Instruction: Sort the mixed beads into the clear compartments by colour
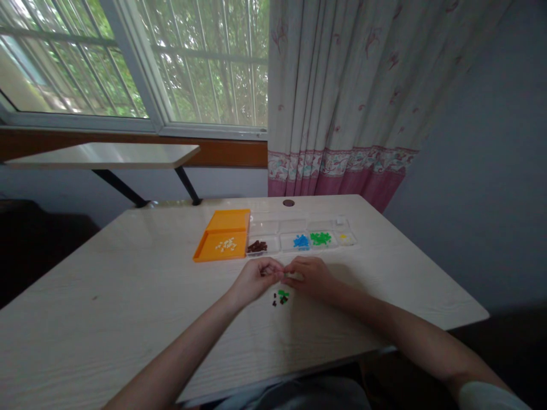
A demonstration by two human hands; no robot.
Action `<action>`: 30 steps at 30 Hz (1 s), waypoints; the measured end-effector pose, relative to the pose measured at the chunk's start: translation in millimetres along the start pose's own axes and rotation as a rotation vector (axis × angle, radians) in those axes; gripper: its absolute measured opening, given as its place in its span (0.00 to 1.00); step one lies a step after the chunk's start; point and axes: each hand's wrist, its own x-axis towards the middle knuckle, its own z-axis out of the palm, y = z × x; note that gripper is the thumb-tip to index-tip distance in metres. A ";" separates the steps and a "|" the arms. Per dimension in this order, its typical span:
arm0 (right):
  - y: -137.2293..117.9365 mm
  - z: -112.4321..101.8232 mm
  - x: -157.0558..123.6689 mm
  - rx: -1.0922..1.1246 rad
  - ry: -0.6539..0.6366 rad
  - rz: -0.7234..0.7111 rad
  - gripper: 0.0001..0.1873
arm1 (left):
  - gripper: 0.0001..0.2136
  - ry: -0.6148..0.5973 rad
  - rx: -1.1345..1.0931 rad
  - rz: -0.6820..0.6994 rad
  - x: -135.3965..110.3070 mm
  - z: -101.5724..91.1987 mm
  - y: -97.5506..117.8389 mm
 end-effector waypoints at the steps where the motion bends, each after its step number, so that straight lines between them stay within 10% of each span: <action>1: 0.8 -0.8 -0.5 0.001 0.005 -0.013 0.08 | 0.11 -0.003 -0.004 -0.005 0.3 0.0 -0.3; 14: 9.5 -5.4 0.5 -0.028 0.084 -0.089 0.07 | 0.09 -0.007 0.214 0.050 -0.8 -2.1 3.1; 30: 32.9 -34.0 6.9 -0.118 0.337 0.036 0.07 | 0.07 -0.325 0.787 0.297 -10.6 -7.0 8.1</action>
